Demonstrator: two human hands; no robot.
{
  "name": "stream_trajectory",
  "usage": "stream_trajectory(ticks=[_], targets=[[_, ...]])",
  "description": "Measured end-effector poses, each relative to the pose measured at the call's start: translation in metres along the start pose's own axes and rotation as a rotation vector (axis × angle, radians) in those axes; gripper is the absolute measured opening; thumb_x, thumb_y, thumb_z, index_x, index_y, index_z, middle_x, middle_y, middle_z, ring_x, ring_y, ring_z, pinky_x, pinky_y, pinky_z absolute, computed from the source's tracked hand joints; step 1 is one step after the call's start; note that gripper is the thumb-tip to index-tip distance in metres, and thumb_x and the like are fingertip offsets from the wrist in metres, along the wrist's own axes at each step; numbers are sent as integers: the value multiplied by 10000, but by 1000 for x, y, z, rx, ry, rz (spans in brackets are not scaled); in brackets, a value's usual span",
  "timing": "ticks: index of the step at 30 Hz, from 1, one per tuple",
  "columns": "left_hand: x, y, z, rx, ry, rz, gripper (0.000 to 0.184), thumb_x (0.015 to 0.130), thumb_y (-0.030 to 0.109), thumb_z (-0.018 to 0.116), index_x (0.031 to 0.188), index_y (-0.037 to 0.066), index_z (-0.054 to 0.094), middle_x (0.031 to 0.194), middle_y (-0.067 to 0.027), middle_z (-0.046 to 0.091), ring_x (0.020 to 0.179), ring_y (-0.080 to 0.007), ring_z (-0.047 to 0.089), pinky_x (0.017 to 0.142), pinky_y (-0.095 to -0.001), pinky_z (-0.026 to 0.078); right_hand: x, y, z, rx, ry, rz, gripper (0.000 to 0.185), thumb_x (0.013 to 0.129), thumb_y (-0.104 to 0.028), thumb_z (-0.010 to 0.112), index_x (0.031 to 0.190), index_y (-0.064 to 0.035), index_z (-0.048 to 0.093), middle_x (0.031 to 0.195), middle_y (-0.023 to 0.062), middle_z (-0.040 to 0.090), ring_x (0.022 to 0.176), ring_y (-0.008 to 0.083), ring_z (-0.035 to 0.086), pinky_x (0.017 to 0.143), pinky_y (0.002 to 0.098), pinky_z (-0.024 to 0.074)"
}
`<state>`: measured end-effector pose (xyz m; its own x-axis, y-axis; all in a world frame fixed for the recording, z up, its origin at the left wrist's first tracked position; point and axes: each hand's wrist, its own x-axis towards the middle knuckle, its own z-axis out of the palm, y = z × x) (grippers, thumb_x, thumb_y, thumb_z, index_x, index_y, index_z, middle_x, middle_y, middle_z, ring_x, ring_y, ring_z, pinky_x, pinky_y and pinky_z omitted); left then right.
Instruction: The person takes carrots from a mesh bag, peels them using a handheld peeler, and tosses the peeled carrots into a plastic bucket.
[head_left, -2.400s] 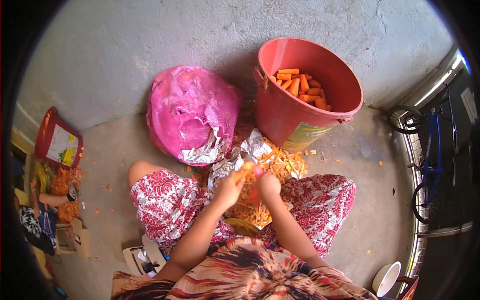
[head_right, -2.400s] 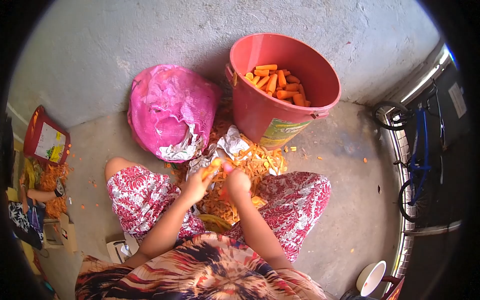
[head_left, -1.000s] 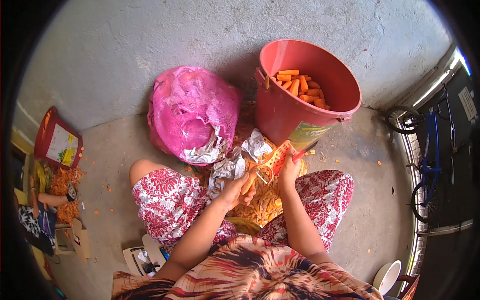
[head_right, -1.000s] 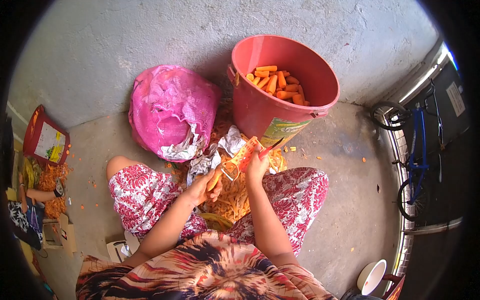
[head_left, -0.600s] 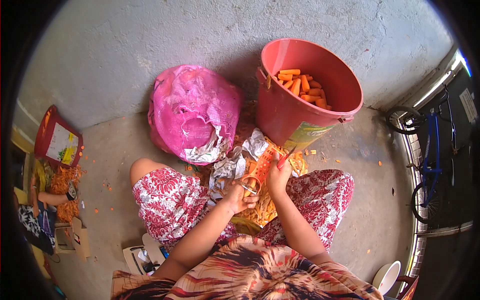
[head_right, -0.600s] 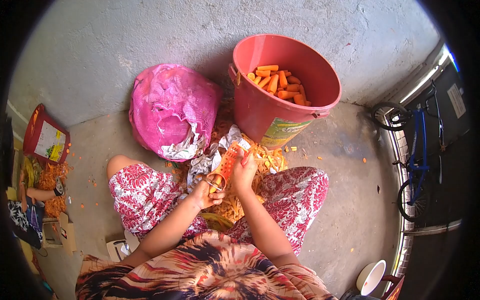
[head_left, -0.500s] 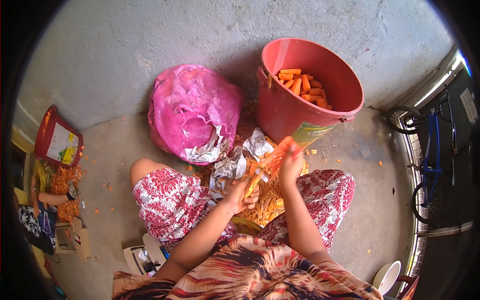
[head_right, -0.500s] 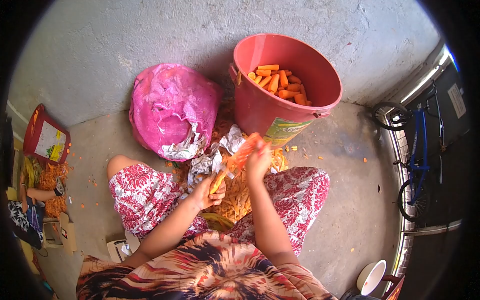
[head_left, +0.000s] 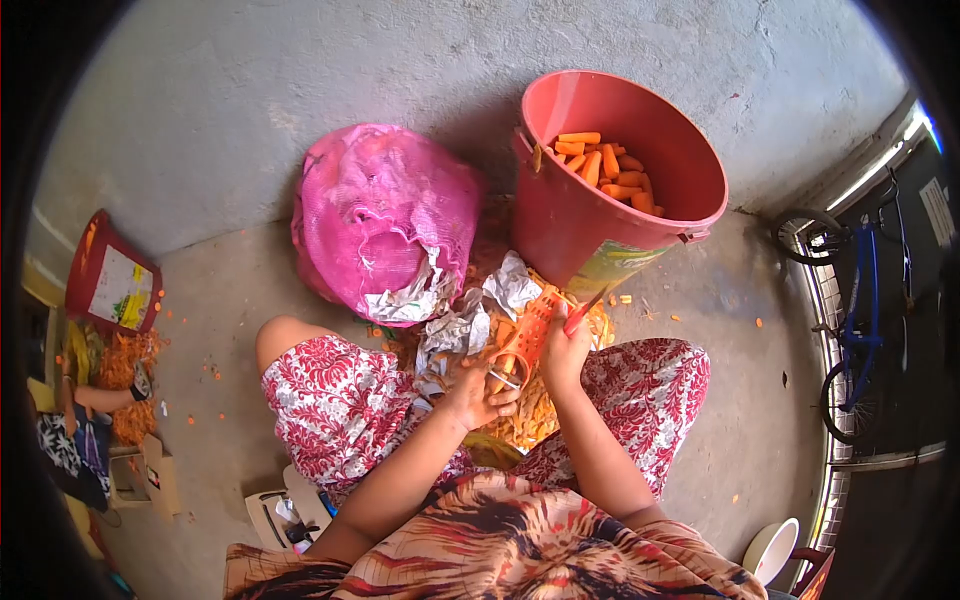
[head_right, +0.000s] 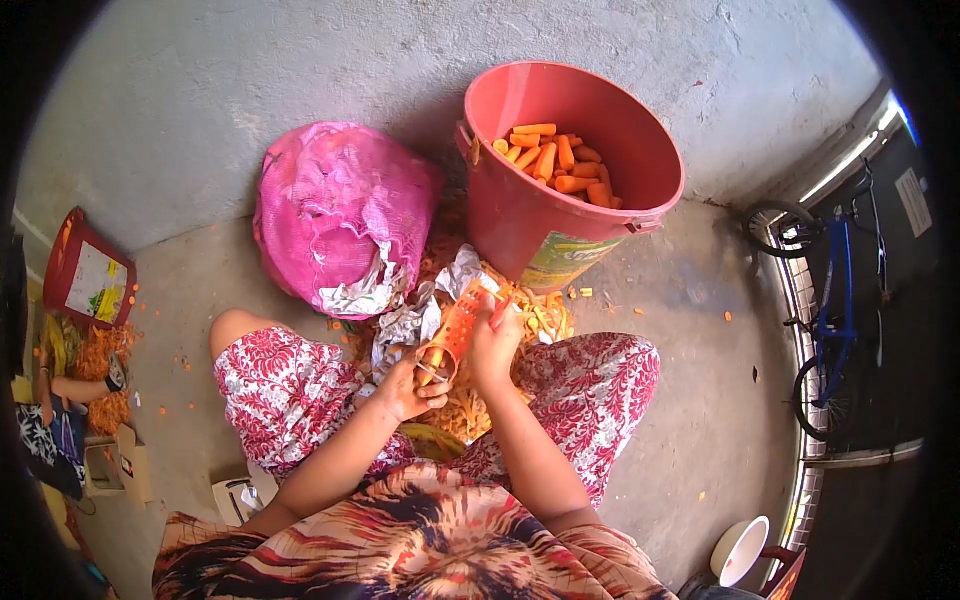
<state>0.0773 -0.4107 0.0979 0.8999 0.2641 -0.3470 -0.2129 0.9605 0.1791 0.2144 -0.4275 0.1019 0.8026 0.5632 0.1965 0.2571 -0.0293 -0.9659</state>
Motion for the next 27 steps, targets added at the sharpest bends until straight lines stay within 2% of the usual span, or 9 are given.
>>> stream_trajectory(ticks=[5, 8, 9, 12, 18, 19, 20, 24, 27], targets=[[0, 5, 3, 29, -10, 32, 262, 811, 356, 410, 670, 153, 496, 480, 21, 403, 399, -85, 324, 420, -254, 267, 2, -14, -4, 69, -41, 91, 221, 857, -202, 450, 747, -25, 523, 569, -62, 381, 513, 38, 319, 442, 214, 279], [5, 0, -1, 7, 225, 54, 262, 821, 344, 399, 653, 160, 481, 481, 23, 409, 399, -87, 333, 407, -258, 257, -8, -26, 2, 114, -59, 111, 229, 856, -208, 453, 739, -22, 521, 569, -60, 384, 517, 38, 320, 448, 213, 283], [6, 0, -2, -6, 101, 77, 241, 830, 337, 386, 708, 165, 503, 507, 27, 435, 407, -94, 358, 400, -253, 272, -11, -27, 3, 120, -60, 117, 237, 856, -209, 453, 723, -23, 514, 565, -58, 383, 518, 38, 320, 450, 213, 284], [9, -4, 5, -18, 327, 135, 231, 838, 338, 371, 805, 166, 520, 541, 27, 460, 415, -98, 377, 404, -244, 297, -14, -23, 6, 45, -85, 111, 259, 855, -205, 449, 670, -27, 479, 555, -47, 382, 521, 44, 319, 460, 217, 292], [3, 1, 1, 14, 34, 80, 220, 833, 310, 410, 952, 147, 498, 534, 23, 438, 405, -84, 365, 430, -234, 310, 11, 23, 0, -47, 102, 32, 218, 841, -165, 461, 707, 3, 498, 545, 73, 449, 524, 130, 427, 493, 292, 362], [1, 2, 0, 4, 7, 83, 223, 833, 312, 413, 959, 147, 495, 523, 25, 420, 398, -80, 353, 436, -234, 309, 23, -16, -8, 108, 162, 44, 224, 847, -178, 449, 720, 3, 486, 546, 88, 447, 529, 137, 421, 495, 303, 359], [-1, 2, -1, -5, -22, 83, 227, 834, 314, 417, 966, 146, 492, 512, 27, 402, 390, -77, 342, 441, -234, 307, 40, 1, -18, -238, 299, 2, 227, 856, -190, 431, 748, 1, 485, 567, 72, 460, 540, 130, 417, 499, 302, 363], [0, 4, 4, 74, 66, 95, 244, 838, 342, 410, 957, 148, 500, 478, 30, 323, 365, -71, 296, 456, -234, 298, 39, -10, -19, 2, 132, 23, 258, 855, -229, 437, 761, -15, 546, 572, -24, 443, 512, 49, 394, 445, 222, 319], [11, -3, -10, 47, 229, 145, 228, 816, 332, 428, 888, 143, 533, 562, 21, 483, 389, -95, 385, 419, -246, 306, 2, -20, -3, -67, 5, -2, 225, 850, -183, 447, 701, -28, 516, 527, -35, 387, 485, 52, 339, 435, 216, 294]])
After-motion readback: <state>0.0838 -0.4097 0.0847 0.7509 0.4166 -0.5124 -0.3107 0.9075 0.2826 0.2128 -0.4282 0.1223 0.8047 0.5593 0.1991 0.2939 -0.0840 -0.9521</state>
